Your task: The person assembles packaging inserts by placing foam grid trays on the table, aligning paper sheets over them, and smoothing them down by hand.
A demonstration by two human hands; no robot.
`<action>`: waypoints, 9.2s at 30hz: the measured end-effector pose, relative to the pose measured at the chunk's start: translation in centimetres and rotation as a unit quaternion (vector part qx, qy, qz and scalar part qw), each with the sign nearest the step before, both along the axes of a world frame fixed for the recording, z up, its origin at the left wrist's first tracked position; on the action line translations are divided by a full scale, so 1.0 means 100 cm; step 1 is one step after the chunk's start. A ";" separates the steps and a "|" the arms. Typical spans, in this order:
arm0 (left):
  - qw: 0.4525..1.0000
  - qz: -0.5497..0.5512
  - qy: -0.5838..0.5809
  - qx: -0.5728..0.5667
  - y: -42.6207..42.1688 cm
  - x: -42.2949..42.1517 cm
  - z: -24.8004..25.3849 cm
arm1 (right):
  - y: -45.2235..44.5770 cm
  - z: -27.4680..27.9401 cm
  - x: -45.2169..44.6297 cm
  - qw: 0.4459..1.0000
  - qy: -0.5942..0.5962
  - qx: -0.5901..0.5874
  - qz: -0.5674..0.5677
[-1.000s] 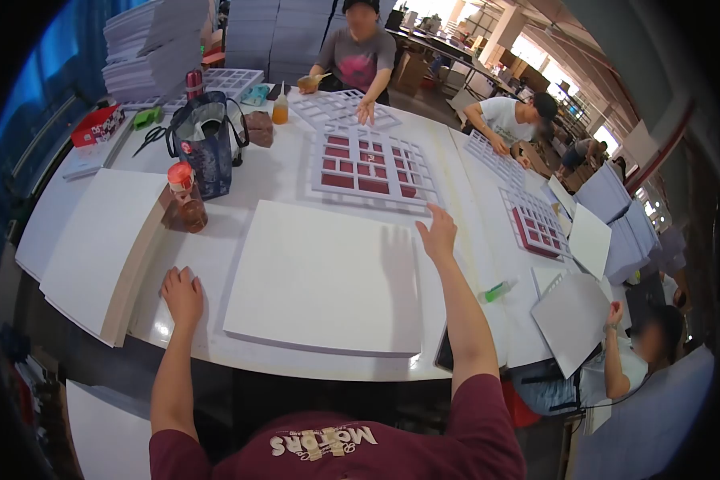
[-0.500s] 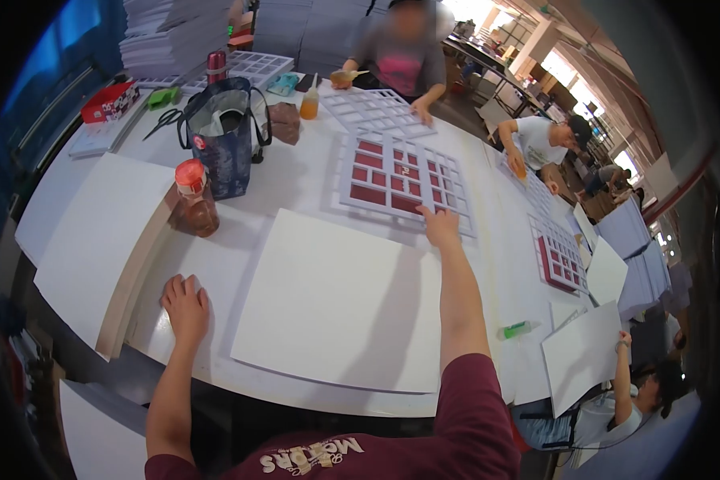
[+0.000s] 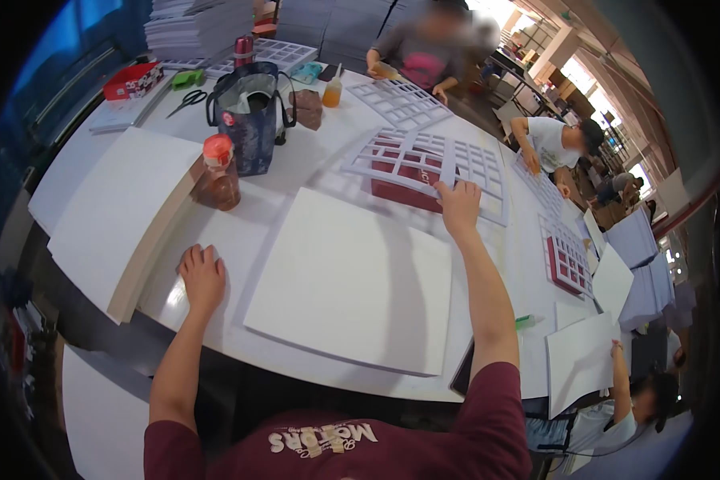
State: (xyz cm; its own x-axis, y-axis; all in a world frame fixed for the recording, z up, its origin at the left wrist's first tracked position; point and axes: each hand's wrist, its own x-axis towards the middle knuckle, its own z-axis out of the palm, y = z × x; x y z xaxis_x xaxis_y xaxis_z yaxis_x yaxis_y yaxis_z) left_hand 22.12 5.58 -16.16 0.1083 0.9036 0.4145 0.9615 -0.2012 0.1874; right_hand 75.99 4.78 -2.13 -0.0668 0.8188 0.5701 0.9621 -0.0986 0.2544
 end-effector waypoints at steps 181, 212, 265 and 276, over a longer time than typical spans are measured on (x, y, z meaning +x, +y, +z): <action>0.715 -0.236 -0.511 -0.414 -0.052 0.039 0.086 | -0.357 -0.104 -0.094 0.912 0.390 0.002 -0.127; 0.781 -0.231 -0.469 -0.343 -0.058 0.046 0.072 | -0.351 -0.083 -0.179 0.963 0.224 -0.147 -0.011; 0.903 -0.348 -0.185 -0.172 -0.037 0.026 0.013 | -0.311 -0.085 -0.228 0.941 0.302 -0.118 0.101; 0.898 -0.316 -0.186 -0.245 -0.048 0.033 0.034 | -0.291 -0.093 -0.118 0.945 0.271 -0.166 -0.079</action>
